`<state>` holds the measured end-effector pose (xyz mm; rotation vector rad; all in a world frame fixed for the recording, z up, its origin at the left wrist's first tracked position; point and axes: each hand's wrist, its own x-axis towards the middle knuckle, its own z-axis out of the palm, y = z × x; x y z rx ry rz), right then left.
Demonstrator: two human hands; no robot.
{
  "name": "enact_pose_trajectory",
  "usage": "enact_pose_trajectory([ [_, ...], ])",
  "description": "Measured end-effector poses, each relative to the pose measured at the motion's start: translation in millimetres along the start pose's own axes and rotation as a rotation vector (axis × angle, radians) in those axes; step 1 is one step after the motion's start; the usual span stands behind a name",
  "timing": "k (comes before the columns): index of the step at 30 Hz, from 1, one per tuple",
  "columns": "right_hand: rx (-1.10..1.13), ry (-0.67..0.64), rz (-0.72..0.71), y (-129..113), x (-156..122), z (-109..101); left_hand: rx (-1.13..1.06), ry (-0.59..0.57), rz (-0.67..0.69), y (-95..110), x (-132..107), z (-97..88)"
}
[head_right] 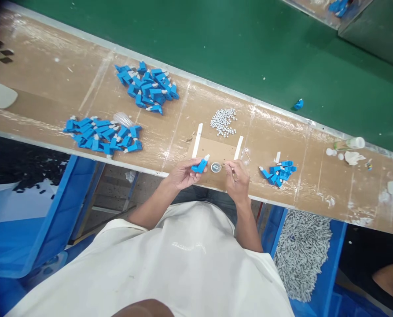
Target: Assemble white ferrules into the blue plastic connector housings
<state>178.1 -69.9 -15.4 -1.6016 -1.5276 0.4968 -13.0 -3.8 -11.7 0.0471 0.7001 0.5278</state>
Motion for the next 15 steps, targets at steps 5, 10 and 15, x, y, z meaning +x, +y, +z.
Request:
enact_pose_trajectory([
  [5, -0.121, -0.137, -0.053, 5, 3, 5, -0.052, 0.011, -0.001, 6, -2, -5.8],
  [10, -0.204, -0.064, -0.017, 22, 32, -9, -0.107, -0.006, 0.019, 7, -4, -12.7],
  [15, -0.334, -0.100, 0.096, 52, 91, -5, -0.135, -0.009, 0.073, 5, -3, -10.5],
])
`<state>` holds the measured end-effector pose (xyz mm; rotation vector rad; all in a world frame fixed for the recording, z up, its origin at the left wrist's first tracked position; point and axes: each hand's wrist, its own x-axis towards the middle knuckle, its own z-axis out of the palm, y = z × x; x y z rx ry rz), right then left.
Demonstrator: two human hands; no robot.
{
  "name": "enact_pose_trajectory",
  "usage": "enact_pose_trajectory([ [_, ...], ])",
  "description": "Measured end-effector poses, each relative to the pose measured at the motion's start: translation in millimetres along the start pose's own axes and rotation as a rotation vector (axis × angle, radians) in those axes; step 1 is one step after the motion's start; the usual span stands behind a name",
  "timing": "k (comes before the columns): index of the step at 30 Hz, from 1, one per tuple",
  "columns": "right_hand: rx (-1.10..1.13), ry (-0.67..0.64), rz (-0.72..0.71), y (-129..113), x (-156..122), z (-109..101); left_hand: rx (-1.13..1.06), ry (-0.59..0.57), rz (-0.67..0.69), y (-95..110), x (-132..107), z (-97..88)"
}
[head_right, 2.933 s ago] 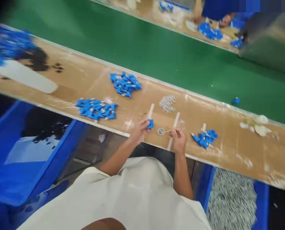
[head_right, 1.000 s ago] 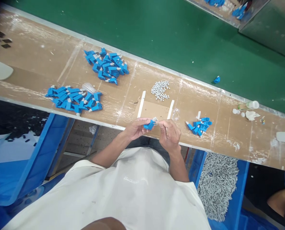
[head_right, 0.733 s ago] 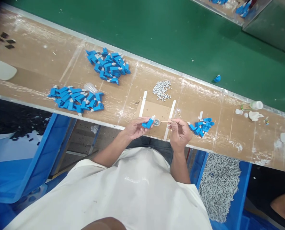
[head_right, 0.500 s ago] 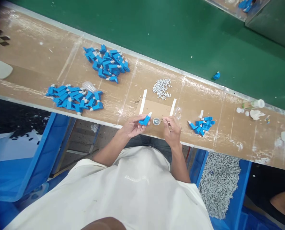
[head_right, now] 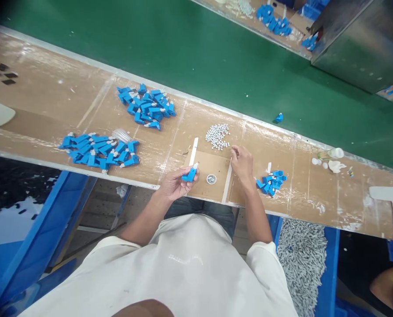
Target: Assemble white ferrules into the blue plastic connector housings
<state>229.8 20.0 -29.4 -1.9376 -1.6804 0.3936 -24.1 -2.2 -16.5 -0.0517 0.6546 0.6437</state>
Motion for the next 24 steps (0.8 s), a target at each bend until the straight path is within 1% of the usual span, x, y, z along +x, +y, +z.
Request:
enact_pose_trajectory([
  [2, -0.052, -0.062, 0.037, 7, 21, 4, 0.014, -0.001, 0.006, -1, -1, -0.9],
  [4, -0.096, -0.062, 0.071, 14, 40, 0, 0.023, 0.009, 0.004, 0, -4, -4.4],
  [6, -0.174, 0.032, 0.136, 25, 62, -12, 0.018, 0.015, 0.010, 2, -7, -8.8],
  [8, -0.298, 0.139, 0.258, 38, 88, -31, 0.013, 0.009, 0.019, 5, -11, -11.4],
  [10, -0.403, 0.175, 0.374, 51, 116, -49, 0.016, 0.007, 0.035, 7, -14, -10.5],
  [12, -0.454, 0.128, 0.419, 60, 142, -62, 0.035, 0.013, 0.046, 9, -15, -7.0],
  [14, -0.471, 0.057, 0.402, 65, 164, -69, 0.048, 0.016, 0.053, 8, -15, -3.5],
  [16, -0.492, -0.010, 0.377, 68, 180, -72, 0.045, 0.016, 0.060, 6, -13, -2.0],
  [18, -0.509, -0.041, 0.351, 70, 188, -76, 0.031, 0.021, 0.070, 3, -11, -2.7],
  [20, -0.520, -0.051, 0.325, 72, 185, -81, 0.017, 0.029, 0.081, 3, -11, -4.2],
  [22, -0.516, -0.070, 0.294, 77, 168, -86, 0.012, 0.031, 0.079, 4, -12, -4.8],
  [24, -0.496, -0.124, 0.259, 83, 136, -86, 0.024, 0.025, 0.063, 6, -12, -3.7],
])
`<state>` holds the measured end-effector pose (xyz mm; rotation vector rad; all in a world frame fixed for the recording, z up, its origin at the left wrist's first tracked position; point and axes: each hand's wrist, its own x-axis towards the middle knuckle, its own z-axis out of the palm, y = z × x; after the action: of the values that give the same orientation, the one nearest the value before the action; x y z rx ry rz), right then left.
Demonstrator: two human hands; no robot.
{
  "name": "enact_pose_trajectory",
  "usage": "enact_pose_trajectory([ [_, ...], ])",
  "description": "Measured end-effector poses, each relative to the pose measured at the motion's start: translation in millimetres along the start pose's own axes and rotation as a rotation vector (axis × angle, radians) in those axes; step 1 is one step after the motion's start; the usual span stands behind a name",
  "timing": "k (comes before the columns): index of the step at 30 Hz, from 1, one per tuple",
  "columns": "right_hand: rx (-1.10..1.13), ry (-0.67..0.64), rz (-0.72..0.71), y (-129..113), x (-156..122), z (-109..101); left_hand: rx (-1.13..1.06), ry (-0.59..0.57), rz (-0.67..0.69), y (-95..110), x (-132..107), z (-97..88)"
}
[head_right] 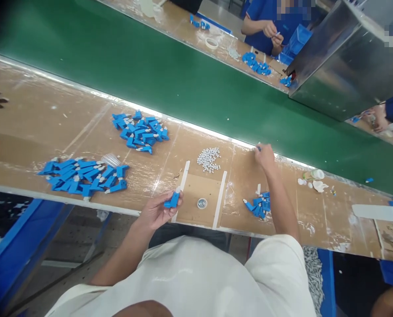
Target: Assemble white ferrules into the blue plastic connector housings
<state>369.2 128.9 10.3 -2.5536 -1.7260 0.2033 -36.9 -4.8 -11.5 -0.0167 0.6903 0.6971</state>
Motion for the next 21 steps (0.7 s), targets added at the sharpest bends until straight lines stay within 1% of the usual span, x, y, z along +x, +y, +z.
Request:
enact_pose_trajectory([
  [2, 0.022, -0.044, -0.059, 12, -36, 13, 0.026, -0.016, -0.027, 3, 2, 2.4],
  [3, 0.041, -0.041, -0.096, 18, -54, 20, 0.038, -0.026, -0.037, 4, 3, 3.8],
  [5, 0.107, 0.033, -0.196, 24, -84, 32, 0.050, -0.036, -0.044, 4, 6, 6.7],
  [6, 0.145, 0.090, -0.241, 25, -95, 35, 0.051, -0.038, -0.042, 4, 8, 8.0],
  [8, 0.218, 0.206, -0.298, 17, -106, 38, 0.055, -0.044, -0.038, 1, 8, 10.3],
  [9, 0.252, 0.244, -0.314, 8, -108, 39, 0.059, -0.053, -0.038, 0, 8, 11.3],
  [10, 0.284, 0.256, -0.328, -3, -106, 39, 0.065, -0.064, -0.037, -2, 6, 12.2],
  [11, 0.312, 0.233, -0.342, -16, -103, 40, 0.070, -0.077, -0.035, -4, 4, 12.9],
  [14, 0.305, 0.063, -0.349, -60, -86, 45, 0.067, -0.103, -0.023, -7, -2, 12.7],
  [16, 0.255, 0.004, -0.319, -83, -73, 46, 0.046, -0.107, -0.009, -7, -5, 10.3],
  [18, 0.236, -0.003, -0.324, -101, -65, 41, 0.027, -0.106, 0.002, -7, -6, 7.4],
  [21, 0.274, -0.003, -0.432, -116, -64, 22, -0.013, -0.087, 0.049, -10, -7, 5.5],
])
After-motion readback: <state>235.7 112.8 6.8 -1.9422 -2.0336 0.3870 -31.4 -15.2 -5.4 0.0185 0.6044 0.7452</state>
